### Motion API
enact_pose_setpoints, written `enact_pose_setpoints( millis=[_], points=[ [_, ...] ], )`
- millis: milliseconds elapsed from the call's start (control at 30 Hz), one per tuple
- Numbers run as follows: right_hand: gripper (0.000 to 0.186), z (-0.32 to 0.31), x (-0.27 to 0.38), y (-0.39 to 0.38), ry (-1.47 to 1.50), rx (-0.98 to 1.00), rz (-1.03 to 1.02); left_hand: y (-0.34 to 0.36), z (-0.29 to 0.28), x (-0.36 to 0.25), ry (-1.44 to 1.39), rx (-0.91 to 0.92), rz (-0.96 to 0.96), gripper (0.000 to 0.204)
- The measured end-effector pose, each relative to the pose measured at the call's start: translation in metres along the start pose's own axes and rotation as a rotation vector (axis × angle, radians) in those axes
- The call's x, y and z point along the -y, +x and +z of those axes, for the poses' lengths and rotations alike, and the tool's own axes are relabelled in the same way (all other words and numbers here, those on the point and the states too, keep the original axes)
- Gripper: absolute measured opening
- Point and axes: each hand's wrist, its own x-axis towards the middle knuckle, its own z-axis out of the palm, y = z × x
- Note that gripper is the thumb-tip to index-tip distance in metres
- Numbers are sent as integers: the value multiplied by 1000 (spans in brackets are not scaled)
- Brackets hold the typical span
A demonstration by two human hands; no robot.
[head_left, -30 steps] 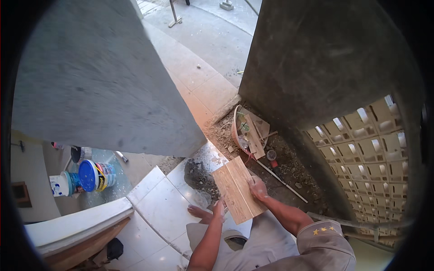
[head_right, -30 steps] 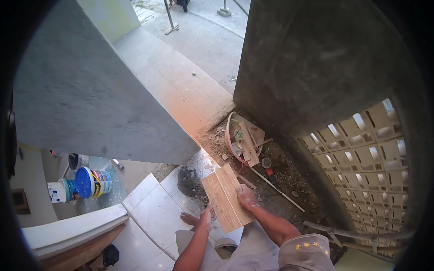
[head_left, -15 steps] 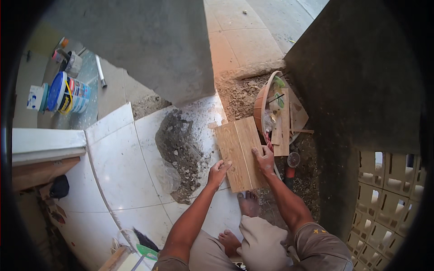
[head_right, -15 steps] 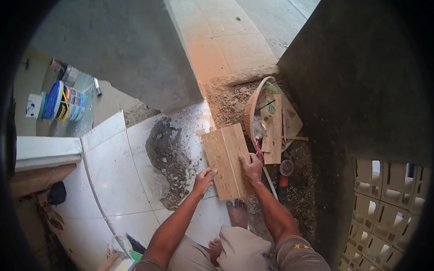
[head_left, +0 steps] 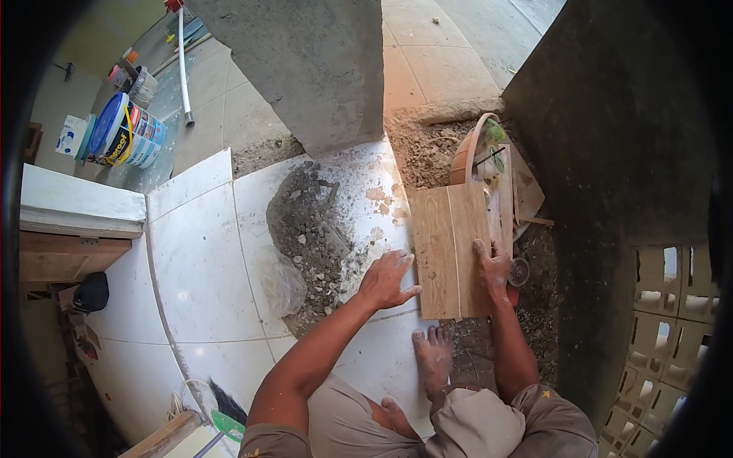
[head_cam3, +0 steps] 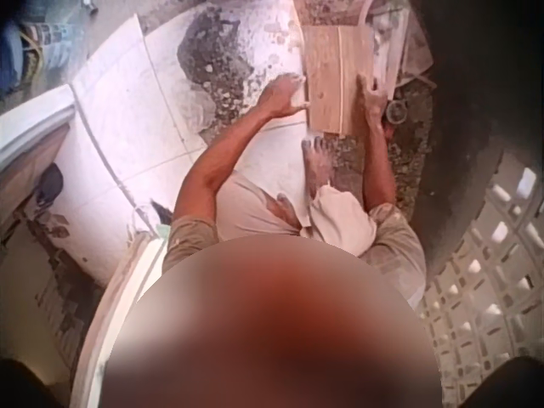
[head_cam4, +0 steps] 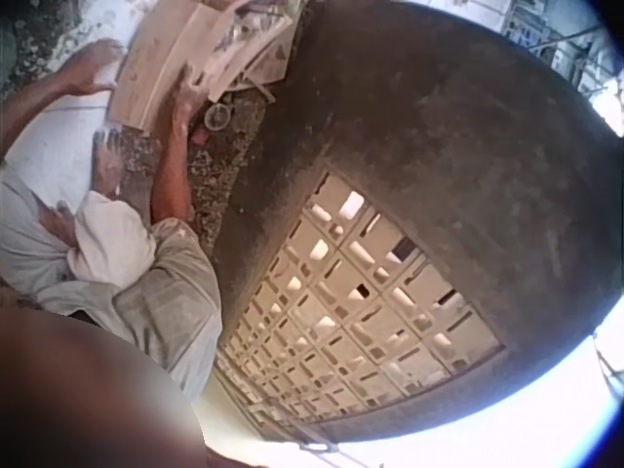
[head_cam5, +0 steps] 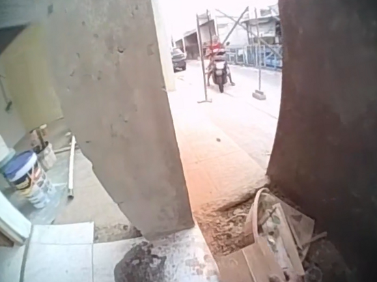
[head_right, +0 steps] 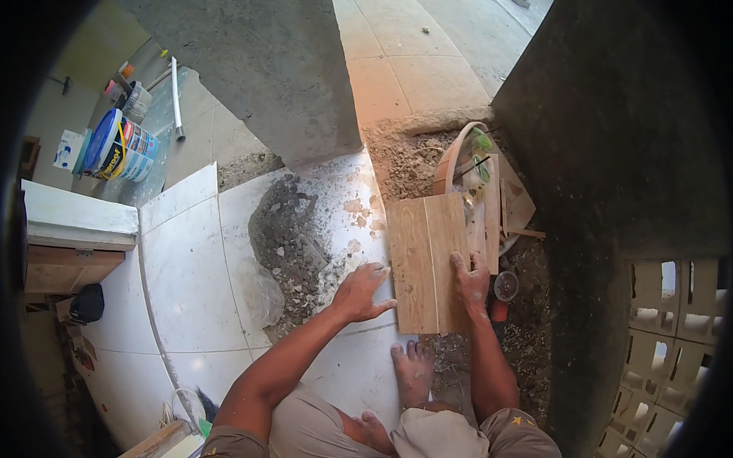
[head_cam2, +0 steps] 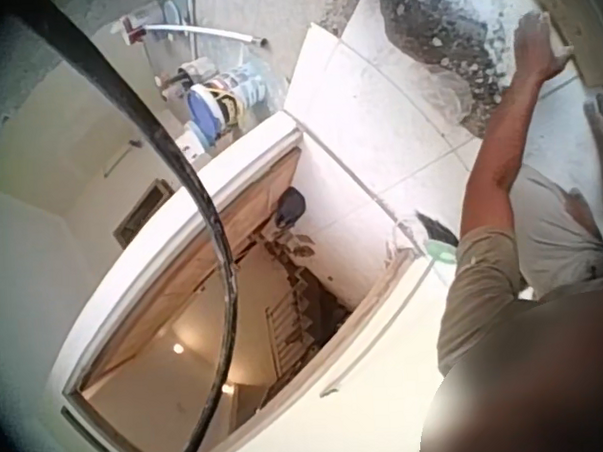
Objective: Measuring, cutting, and fitting tiles onto a concrete staircase during house renovation.
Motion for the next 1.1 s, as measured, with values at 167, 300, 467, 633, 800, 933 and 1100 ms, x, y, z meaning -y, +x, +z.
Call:
enact_pose_setpoints(
  millis=[167, 300, 467, 633, 800, 933, 1100],
  points=[
    [33, -13, 1, 5, -86, 53, 42, -5, 17, 14, 222, 66, 109, 89],
    [35, 9, -10, 15, -145, 44, 17, -10, 2, 48, 295, -103, -220, 92],
    [36, 46, -16, 21, -141, 56, -125, -17, -18, 74, 287, -138, -364, 91],
    [37, 88, -9, 11, -47, 133, -26, -8, -23, 64, 248, -150, -299, 88],
    [45, 107, -9, -3, -190, 208, 11, -3, -23, 57, 246, -87, -249, 96],
    [52, 90, -15, -10, -372, 131, -91, -5, -24, 54, 270, -19, -232, 108],
    [25, 1, -66, -53, -260, -148, -180, -4, -29, 53, 233, -28, -274, 105]
  ],
)
